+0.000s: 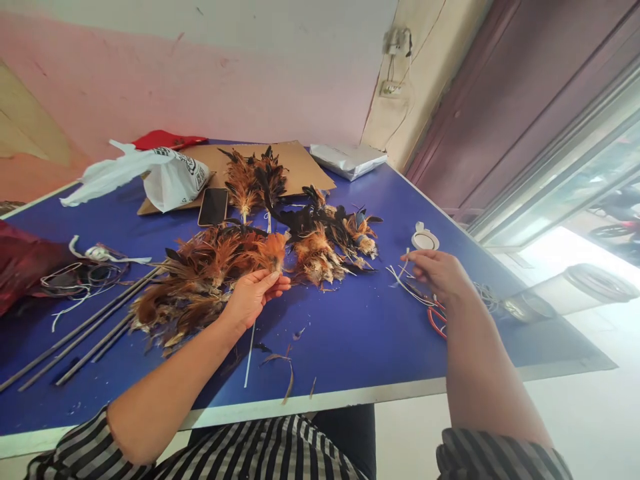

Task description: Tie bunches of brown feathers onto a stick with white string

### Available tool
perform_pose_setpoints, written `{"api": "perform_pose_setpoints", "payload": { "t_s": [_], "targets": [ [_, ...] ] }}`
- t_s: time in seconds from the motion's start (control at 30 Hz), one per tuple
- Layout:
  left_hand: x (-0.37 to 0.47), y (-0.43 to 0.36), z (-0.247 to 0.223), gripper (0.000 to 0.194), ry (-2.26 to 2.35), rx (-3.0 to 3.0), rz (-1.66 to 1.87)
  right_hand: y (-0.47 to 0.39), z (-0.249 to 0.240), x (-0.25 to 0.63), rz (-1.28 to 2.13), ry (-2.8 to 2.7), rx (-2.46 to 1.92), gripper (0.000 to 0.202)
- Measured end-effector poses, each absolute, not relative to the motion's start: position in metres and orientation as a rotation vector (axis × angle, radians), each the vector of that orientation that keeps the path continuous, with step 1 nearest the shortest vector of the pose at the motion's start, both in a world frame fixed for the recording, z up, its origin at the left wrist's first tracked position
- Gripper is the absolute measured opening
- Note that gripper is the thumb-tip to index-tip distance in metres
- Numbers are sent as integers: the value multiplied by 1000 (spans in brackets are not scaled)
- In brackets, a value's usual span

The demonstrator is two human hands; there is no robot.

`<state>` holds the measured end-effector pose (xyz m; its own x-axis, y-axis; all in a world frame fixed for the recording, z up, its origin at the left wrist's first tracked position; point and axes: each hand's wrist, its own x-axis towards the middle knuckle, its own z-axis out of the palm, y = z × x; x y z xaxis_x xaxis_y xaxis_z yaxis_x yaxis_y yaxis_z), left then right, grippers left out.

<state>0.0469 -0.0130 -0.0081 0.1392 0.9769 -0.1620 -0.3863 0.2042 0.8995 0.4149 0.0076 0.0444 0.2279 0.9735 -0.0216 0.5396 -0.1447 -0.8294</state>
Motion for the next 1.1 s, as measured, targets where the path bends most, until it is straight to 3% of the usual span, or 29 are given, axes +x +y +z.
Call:
{"api": "perform_pose_setpoints", "payload": {
  "t_s": [0.07, 0.2, 0.4, 0.6, 0.8, 1.1],
  "targets": [
    [47, -13, -8, 23, 916, 794, 1155, 1, 56, 418, 974, -1231, -1680, 26],
    [49, -14, -7, 20, 904, 732, 1133, -6, 70, 409, 1011, -971, -1484, 11],
    [50, -18, -2, 11, 761, 595, 1033, -18, 71, 319, 1148, -1324, -1349, 23],
    [47, -20, 5, 8, 556, 548, 979, -28, 59, 222, 844, -1719, -1225, 13],
    [48, -19, 7, 7, 615, 535, 967, -21, 36, 201, 570, -1807, -1141, 6],
    [46, -18, 1, 8, 608, 591, 941, -20, 34, 218, 1075, -1558, -1171, 14]
  ]
}}
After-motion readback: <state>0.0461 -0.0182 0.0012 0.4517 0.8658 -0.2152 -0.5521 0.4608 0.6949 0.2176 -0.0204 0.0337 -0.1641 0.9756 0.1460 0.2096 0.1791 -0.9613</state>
